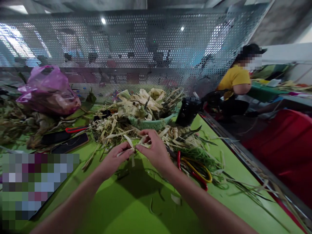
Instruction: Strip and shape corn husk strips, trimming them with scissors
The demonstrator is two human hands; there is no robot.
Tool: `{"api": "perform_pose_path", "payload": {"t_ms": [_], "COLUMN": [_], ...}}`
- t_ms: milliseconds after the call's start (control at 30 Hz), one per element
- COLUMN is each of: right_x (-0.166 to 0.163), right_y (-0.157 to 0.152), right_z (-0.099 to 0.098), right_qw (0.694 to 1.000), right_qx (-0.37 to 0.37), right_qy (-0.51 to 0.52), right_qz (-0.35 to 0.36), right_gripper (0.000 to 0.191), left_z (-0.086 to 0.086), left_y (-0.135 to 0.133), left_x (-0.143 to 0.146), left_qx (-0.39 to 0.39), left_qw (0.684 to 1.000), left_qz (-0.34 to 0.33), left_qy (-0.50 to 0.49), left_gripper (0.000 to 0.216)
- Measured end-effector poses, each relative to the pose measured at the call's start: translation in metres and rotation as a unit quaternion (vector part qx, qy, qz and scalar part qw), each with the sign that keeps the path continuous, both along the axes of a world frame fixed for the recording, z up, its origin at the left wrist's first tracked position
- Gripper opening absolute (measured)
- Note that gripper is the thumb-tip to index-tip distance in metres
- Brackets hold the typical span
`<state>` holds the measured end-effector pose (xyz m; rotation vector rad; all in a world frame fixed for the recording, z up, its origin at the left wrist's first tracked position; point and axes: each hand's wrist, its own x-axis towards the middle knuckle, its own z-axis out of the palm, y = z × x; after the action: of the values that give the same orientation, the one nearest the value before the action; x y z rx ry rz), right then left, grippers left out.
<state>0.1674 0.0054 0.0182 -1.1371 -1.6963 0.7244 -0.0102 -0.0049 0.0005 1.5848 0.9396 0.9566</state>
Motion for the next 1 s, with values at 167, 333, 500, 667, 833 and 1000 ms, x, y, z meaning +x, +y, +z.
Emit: {"api": "perform_pose_path", "payload": {"t_ms": [167,333,500,667,833,1000], "right_x": [0.004,-0.002,-0.006,-0.01,-0.004,-0.003], "right_y": [0.002,-0.001,-0.004,-0.006,-0.001,-0.002], "right_z": [0.003,-0.002,-0.004,-0.007,0.001,0.005], "right_qw": [0.995,0.998,0.998,0.997,0.992,0.995], "right_qx": [0.045,-0.018,0.033,0.063,0.102,0.065], "right_qy": [-0.077,-0.014,-0.034,-0.038,-0.07,-0.061], "right_qz": [0.048,0.064,0.033,0.018,-0.02,-0.043], "right_gripper": [0.012,0.01,0.008,0.008,0.007,0.016], "left_z": [0.001,-0.002,-0.003,-0.003,-0.007,-0.009], "left_y": [0.0,-0.001,-0.002,-0.005,-0.001,0.005], "left_x": [0.002,0.003,0.004,0.008,0.009,0.005], "left_qx": [0.025,0.0,-0.03,-0.051,-0.09,-0.09], "left_qw": [0.999,0.999,0.998,0.997,0.994,0.976], "left_qz": [-0.002,-0.019,-0.045,-0.063,0.008,0.116], "left_qy": [0.024,0.027,0.027,0.008,-0.062,-0.16], "left_gripper": [0.021,0.023,0.022,0.021,0.024,0.025]}}
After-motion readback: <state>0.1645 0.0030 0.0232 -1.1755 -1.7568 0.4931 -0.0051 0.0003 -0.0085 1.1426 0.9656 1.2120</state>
